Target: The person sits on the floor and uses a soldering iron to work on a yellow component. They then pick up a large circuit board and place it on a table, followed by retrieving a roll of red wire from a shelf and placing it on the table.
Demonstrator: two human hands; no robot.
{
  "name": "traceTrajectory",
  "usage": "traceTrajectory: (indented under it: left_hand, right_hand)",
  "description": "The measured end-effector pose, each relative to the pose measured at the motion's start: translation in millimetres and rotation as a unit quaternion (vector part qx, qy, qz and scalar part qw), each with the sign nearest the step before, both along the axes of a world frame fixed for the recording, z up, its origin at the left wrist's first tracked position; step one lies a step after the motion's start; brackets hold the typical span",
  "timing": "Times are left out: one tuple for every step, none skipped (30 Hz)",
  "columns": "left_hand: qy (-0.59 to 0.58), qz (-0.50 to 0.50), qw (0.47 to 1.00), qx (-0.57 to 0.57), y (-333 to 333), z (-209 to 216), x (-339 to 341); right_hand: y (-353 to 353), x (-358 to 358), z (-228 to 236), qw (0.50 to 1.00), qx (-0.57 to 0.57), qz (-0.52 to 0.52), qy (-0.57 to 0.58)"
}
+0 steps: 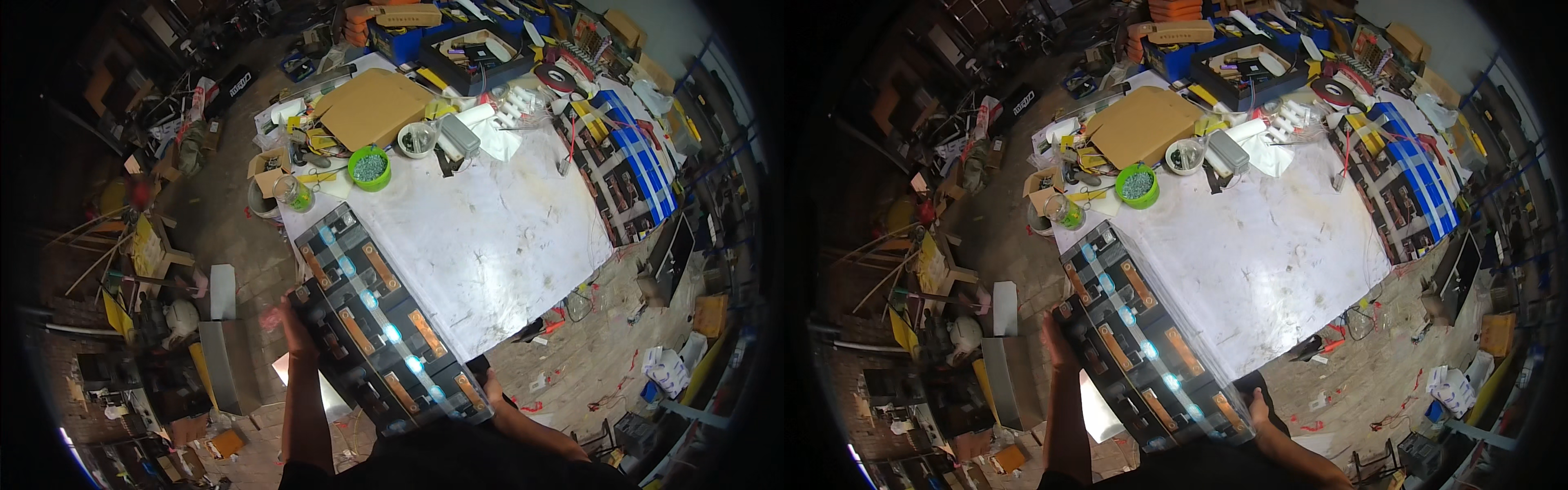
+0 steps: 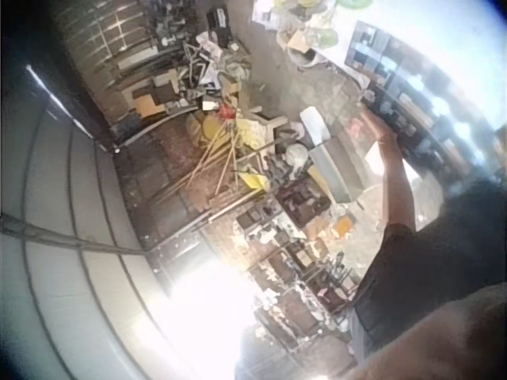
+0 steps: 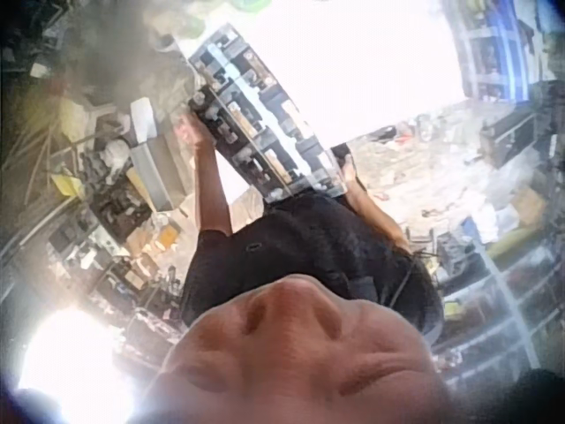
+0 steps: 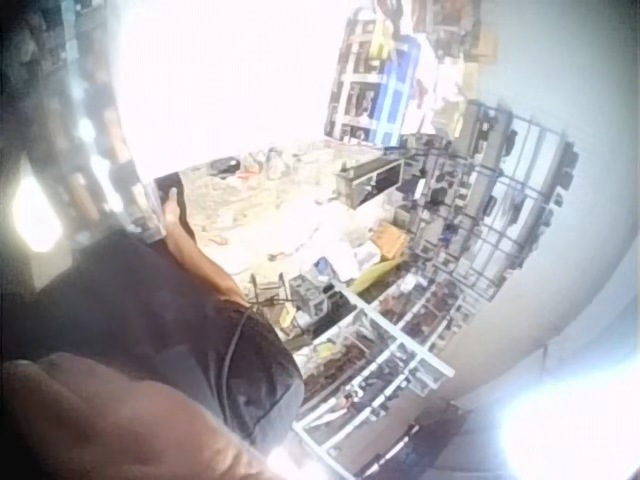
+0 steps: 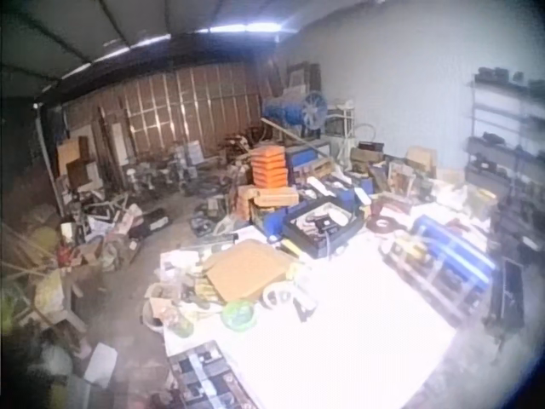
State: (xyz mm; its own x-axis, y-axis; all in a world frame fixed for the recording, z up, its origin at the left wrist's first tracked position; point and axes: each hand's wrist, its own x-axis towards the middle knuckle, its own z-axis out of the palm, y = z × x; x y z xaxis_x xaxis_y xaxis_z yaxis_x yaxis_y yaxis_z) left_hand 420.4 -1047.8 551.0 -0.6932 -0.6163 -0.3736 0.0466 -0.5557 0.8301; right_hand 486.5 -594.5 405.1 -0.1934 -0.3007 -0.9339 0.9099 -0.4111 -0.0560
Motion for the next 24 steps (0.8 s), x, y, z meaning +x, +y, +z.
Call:
traceTrajectory:
  left_hand:
    - [0.003,-0.003,1.0,-0.015,0,-1,1]
    - [0.006,-0.006,1.0,-0.03,1,-3,3]
    - [0.0,-0.012,0.999,-0.051,0,-5,4]
    - [-0.003,-0.018,0.998,-0.062,0,-6,3]
    - [-0.006,-0.022,0.997,-0.072,-1,-9,2]
    - [-0.009,-0.023,0.997,-0.071,0,-9,4]
    - [-0.009,-0.011,0.998,-0.068,4,-5,5]
    - [-0.008,-0.003,0.998,-0.065,8,-2,3]
    - [-0.008,0.005,0.998,-0.063,11,1,1]
    - [-0.002,0.019,0.999,-0.043,16,7,-1]
    - [0.002,0.032,0.999,-0.024,19,8,-2]
    - [-0.013,0.044,0.998,-0.033,17,-1,0]
    - [-0.011,0.021,1.0,-0.012,17,-2,2]
    - [-0.008,-0.004,1.0,0.011,17,0,4]
    - [-0.006,-0.029,0.999,0.034,16,-1,5]
    - [0.005,-0.026,0.999,0.024,11,-14,7]
    - [0.002,-0.012,1.0,0.017,1,-29,13]
    - [0.001,0.004,1.0,0.01,-9,-45,20]
    - [-0.002,0.019,1.0,0.007,-10,-55,20]
    - [-0.017,0.058,0.998,0.005,10,-30,1]
    - [-0.028,0.078,0.996,-0.01,13,-31,7]
    - [-0.038,0.092,0.995,-0.019,6,-41,9]
    - [-0.051,0.102,0.993,-0.025,5,-45,10]
    - [-0.074,0.093,0.991,-0.053,4,-49,12]
  right_hand:
    - [3,2,-6,1.0,-0.009,-0.006,-0.002]
    - [10,4,-17,1.0,-0.013,-0.012,-0.001]
    - [16,7,-29,1.0,-0.016,-0.018,0.0]
    - [22,7,-35,0.999,-0.019,-0.028,0.002]
    - [20,-1,-24,0.999,0.003,-0.041,-0.011]
    - [10,-15,6,0.998,0.025,-0.054,-0.026]
    - [2,-26,28,0.996,0.046,-0.067,-0.042]
    - [1,-32,33,0.996,0.051,-0.063,-0.035]
    - [1,-36,37,0.996,0.057,-0.059,-0.029]
    - [2,-40,41,0.996,0.062,-0.055,-0.023]
    - [-3,-48,51,0.996,0.072,-0.05,-0.028]
    - [-8,-57,61,0.995,0.082,-0.046,-0.033]
    - [-8,-61,68,0.994,0.095,-0.047,-0.038]
    - [-3,-60,52,0.992,0.113,-0.05,-0.032]
    - [7,-57,33,0.99,0.128,-0.054,-0.03]
    - [13,-53,13,0.989,0.138,-0.049,-0.028]
    - [19,-47,-5,0.988,0.147,-0.046,-0.027]
    - [25,-44,-19,0.989,0.131,-0.057,-0.04]
    - [32,-35,-38,0.99,0.124,-0.057,-0.036]
    - [41,-25,-59,0.991,0.118,-0.059,-0.033]
    - [46,-24,-72,0.994,0.1,-0.045,-0.028]
    - [41,-26,-61,0.992,0.114,-0.049,-0.002]
    - [39,-30,-53,0.994,0.096,-0.049,-0.016]
    - [38,-35,-46,0.995,0.078,-0.049,-0.03]
